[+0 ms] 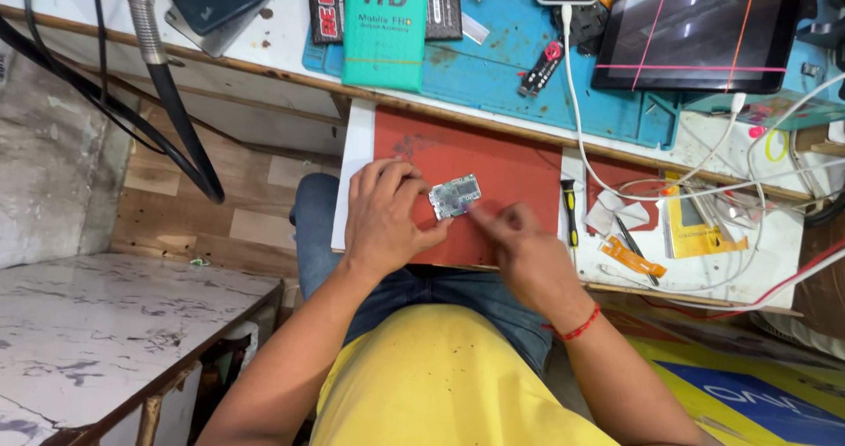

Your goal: The person scrapes a small circuit board with a metal tool on a red mat, then uses a hot air gun to heat the board. The board remains on the mat throughout.

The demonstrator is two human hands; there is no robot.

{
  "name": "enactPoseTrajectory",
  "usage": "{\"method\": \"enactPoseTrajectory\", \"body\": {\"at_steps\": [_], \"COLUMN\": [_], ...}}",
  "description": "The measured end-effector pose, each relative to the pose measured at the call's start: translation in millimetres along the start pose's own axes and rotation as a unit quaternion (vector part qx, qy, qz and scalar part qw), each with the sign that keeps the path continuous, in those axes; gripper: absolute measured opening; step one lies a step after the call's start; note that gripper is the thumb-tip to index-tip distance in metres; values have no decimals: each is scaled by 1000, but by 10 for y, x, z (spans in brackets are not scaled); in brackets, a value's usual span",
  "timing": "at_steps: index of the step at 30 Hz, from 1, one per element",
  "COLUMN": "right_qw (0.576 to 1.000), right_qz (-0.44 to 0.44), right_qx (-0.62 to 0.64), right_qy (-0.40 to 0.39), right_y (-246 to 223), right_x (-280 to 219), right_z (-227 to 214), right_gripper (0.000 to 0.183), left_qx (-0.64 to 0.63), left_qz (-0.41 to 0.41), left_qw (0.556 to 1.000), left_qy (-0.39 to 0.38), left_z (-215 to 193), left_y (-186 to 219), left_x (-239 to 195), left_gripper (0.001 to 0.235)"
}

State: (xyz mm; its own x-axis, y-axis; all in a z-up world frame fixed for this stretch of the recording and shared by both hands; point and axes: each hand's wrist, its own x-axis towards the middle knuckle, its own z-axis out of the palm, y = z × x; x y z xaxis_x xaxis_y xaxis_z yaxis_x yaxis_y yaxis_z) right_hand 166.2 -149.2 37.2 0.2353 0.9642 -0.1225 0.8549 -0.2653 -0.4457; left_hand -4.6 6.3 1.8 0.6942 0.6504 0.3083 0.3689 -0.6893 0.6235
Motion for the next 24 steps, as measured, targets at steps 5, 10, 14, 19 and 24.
{"method": "enactPoseTrajectory", "body": {"at_steps": [5,10,14,19,24], "right_qw": [1000,999,994,931,900], "right_qz": [-5,36,18,-58,-2], "right_qx": [-27,-26,106,234,292], "right_qy": [-7,1,32,274,323], "right_y": [11,-31,-222,-30,218], "right_x": [-1,-15,48,-201,-575], "right_z": [-2,-24,-295,-942,-1102], "right_gripper": [62,57,55,53,52], "left_qx": [10,11,8,-141,-123], "left_qz": [4,-1,9,113,152], "left_qw": [1000,1000,1000,982,976], "left_qy": [8,1,-22,61,96], "left_z": [-11,48,-100,-629,-1099], "left_y": [1,2,97,408,817], "left_x": [10,-26,54,70,-132], "left_gripper": [44,43,63,112,104]}}
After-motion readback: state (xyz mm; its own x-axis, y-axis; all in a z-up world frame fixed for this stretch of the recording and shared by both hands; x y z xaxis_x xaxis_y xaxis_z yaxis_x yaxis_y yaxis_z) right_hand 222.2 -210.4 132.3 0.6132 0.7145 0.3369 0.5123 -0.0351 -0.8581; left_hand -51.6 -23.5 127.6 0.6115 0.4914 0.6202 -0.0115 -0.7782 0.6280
